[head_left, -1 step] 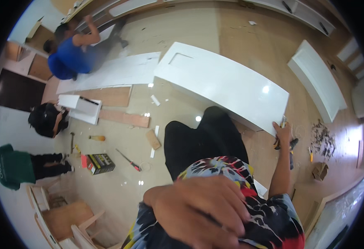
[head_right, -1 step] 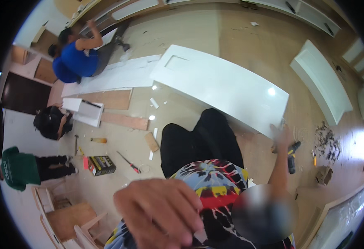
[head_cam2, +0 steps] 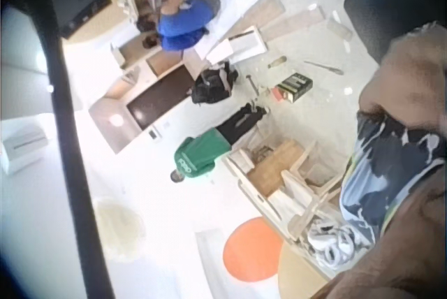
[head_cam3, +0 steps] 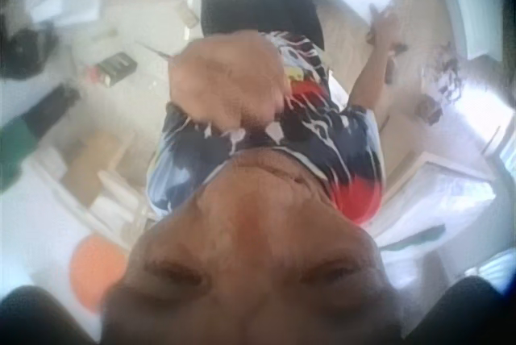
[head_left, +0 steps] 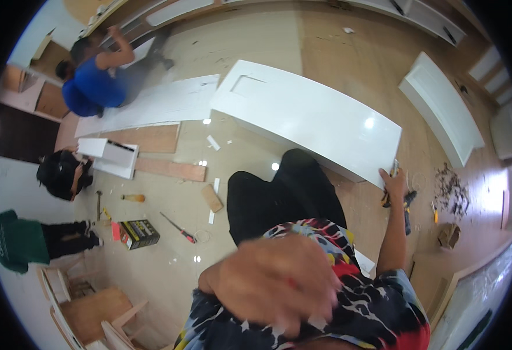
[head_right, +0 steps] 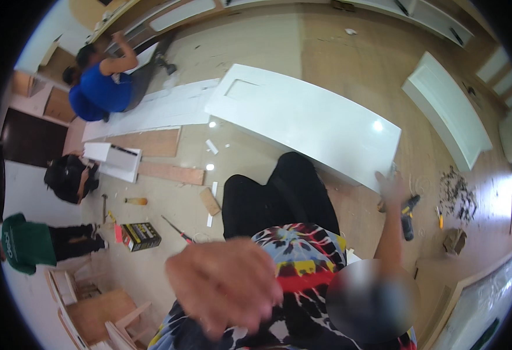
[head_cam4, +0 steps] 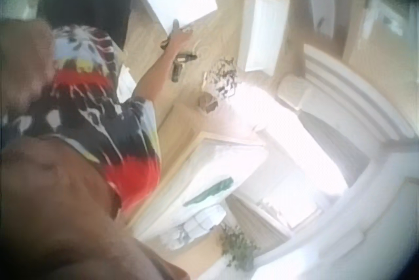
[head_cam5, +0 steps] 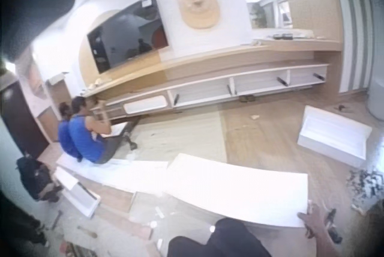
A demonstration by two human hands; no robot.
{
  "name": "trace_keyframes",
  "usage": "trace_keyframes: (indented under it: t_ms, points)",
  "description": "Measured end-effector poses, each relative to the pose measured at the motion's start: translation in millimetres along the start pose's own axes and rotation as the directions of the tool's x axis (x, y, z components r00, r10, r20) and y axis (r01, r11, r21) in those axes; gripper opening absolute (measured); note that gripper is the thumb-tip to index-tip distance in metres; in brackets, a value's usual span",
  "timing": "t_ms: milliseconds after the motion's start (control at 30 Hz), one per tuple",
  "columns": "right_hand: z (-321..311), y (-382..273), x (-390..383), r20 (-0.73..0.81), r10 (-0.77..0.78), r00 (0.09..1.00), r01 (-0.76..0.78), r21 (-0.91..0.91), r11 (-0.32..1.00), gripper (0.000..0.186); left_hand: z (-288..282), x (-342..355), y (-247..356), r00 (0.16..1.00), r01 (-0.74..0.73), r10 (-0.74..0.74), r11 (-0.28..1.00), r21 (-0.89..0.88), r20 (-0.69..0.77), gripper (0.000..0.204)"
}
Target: The person uses a utility knife to score and cut a rectangular recess into a white laminate panel. They repeatedly score the edges, snap off the inner piece, and trim the edges to refine the cutout.
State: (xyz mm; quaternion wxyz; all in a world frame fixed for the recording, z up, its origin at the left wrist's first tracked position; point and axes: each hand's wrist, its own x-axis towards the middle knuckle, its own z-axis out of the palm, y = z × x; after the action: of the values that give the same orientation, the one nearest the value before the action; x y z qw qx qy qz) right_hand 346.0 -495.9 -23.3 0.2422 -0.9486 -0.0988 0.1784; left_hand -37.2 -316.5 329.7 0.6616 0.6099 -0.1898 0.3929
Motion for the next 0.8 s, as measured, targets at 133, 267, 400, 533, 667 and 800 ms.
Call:
trace_keyframes:
  t_ms: [133,267,400,533,667,800]
  points:
    - [-36.3,18.2,0.7,-0.174,0.014,0.985,0.016,0.171,0.985,0.057,-39.3,-34.4,-43.5,0.694,0.720,-0.653,0.625,0.302,-0.303,0.026]
    - [-52.6,-26.0,-28.9,0.233,0.085,0.969,-0.248,0.888,0.387,0.033,-73.4,-148.9,-111.9,0.341,0.928,-0.744,0.365,0.078,-0.574,0.037]
    - [-68.7,-106.9,-84.0,0.447,-0.329,0.831,-0.267,0.842,0.469,0.048,-77.6,-199.8,-144.8,0.242,0.970,-0.790,0.176,0.169,-0.564,0.039]
    - [-59.7,-156.9,-109.3,0.346,-0.471,0.811,-0.245,0.933,0.262,0.044,-63.3,-192.8,-159.8,0.311,0.917,-0.759,0.081,0.391,-0.572,0.040]
    - [-22.2,-157.8,-113.4,0.550,-0.394,0.737,-0.505,0.835,0.220,0.047,-56.0,-187.3,-159.0,0.300,0.909,-0.754,0.041,0.415,-0.584,0.038]
    - [-22.6,-175.7,-144.0,0.521,-0.522,0.676,-0.396,0.853,0.339,0.064,-59.8,-194.8,-157.3,0.337,0.904,-0.738,0.079,0.421,-0.584,0.037]
